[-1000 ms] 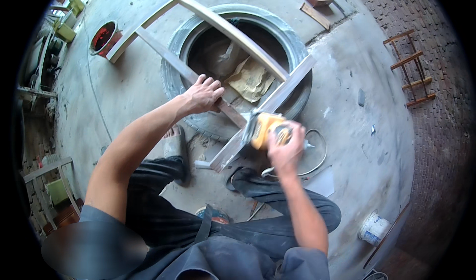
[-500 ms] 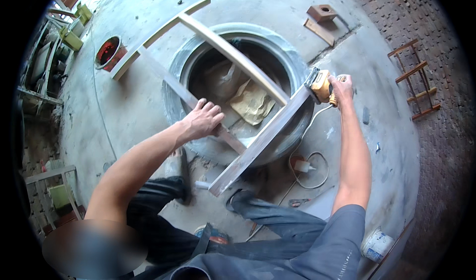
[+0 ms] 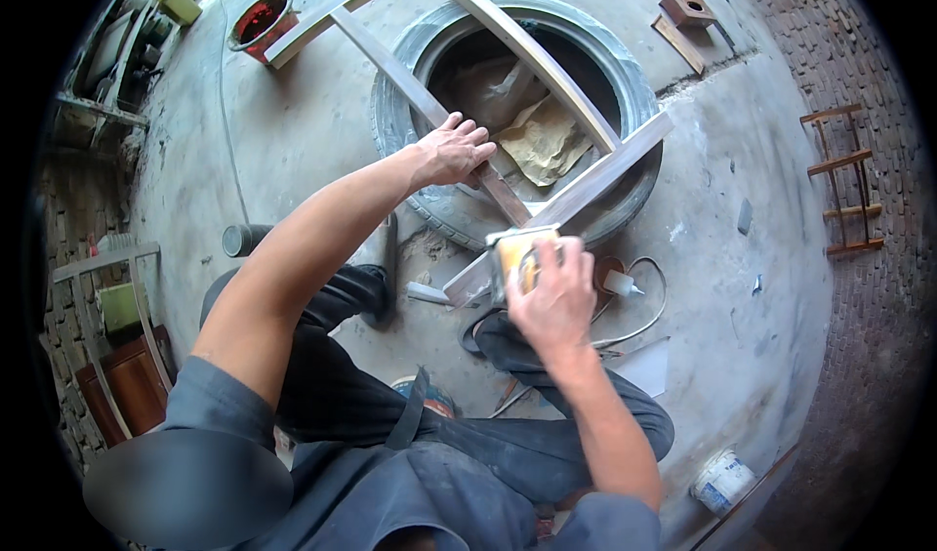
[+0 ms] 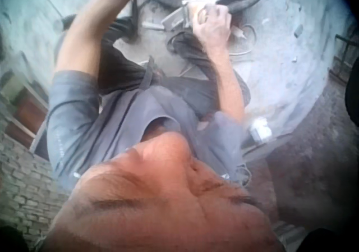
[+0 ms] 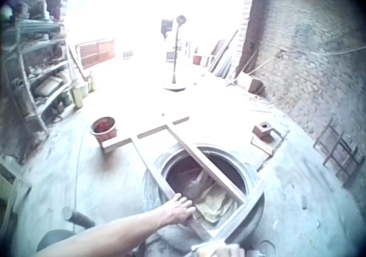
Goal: The person sands a wooden frame using an electric sander while sitting on the floor. They reposition the frame to access different sides and replace the sanding sheet on the tool mid-task.
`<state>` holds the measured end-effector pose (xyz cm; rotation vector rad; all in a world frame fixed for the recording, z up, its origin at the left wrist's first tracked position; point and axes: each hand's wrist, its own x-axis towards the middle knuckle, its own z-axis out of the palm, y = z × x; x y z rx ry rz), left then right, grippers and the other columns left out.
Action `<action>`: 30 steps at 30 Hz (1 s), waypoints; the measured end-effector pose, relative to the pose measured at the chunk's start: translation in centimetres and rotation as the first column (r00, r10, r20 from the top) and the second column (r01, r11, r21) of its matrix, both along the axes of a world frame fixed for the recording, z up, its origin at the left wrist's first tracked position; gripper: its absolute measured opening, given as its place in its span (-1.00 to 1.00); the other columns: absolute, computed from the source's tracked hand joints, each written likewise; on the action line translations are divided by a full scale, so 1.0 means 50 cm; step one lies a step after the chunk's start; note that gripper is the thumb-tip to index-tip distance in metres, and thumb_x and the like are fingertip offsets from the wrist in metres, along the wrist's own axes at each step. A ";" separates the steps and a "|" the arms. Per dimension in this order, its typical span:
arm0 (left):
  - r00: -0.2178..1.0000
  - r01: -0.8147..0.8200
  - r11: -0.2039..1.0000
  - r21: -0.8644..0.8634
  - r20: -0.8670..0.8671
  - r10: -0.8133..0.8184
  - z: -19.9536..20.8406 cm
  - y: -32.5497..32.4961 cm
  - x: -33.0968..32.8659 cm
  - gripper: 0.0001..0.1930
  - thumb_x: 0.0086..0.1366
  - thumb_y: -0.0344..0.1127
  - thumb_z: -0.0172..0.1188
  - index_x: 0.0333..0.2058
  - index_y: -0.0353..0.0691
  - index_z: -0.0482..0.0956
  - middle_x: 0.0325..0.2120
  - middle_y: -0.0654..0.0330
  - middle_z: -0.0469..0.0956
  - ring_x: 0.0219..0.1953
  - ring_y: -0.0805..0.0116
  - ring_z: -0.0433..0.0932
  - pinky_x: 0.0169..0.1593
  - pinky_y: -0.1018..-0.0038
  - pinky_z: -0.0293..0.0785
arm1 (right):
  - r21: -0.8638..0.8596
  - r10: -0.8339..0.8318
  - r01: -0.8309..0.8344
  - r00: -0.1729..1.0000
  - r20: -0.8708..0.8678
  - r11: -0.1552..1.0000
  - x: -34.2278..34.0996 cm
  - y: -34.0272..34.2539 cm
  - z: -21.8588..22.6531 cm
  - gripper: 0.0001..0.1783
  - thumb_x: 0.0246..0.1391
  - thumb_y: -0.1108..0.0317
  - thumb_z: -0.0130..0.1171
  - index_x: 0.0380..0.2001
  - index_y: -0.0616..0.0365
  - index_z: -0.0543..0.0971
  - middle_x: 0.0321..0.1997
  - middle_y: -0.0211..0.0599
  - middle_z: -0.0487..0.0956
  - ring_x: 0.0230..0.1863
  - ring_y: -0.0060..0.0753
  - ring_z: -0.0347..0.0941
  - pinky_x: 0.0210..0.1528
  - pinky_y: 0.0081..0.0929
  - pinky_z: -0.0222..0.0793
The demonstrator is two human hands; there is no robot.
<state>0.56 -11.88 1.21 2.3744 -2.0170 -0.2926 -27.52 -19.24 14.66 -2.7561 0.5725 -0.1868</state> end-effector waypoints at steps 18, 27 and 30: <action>0.996 -0.060 0.998 -0.004 -0.059 0.060 0.003 0.005 -0.013 -0.59 0.21 -0.09 0.42 0.01 0.01 0.61 0.01 0.24 0.53 0.22 0.19 0.43 0.37 0.11 0.18 | -0.074 0.140 -0.143 0.989 -0.044 0.987 0.058 -0.068 0.007 -0.58 0.00 0.30 0.44 -0.07 0.06 0.54 -0.06 -0.11 0.47 -0.02 0.11 0.48 -0.03 0.02 0.52; 0.995 -0.065 0.998 0.016 -0.077 0.066 0.016 0.002 -0.011 -0.54 0.18 -0.06 0.47 0.03 0.02 0.61 0.03 0.23 0.53 0.23 0.19 0.43 0.38 0.07 0.17 | -0.078 0.165 -0.169 0.984 -0.062 0.982 0.058 -0.073 0.005 -0.57 0.00 0.30 0.44 -0.06 0.06 0.54 -0.06 -0.11 0.47 -0.02 0.13 0.47 -0.04 0.02 0.52; 0.994 -0.066 0.998 0.022 -0.086 0.067 0.018 -0.001 -0.014 -0.55 0.19 -0.09 0.46 0.04 0.01 0.61 0.04 0.23 0.52 0.24 0.18 0.43 0.39 0.06 0.16 | -0.093 0.145 -0.151 0.987 -0.063 0.984 0.058 -0.074 0.006 -0.58 0.01 0.30 0.43 -0.06 0.07 0.53 -0.05 -0.09 0.47 -0.03 0.13 0.47 -0.02 0.02 0.50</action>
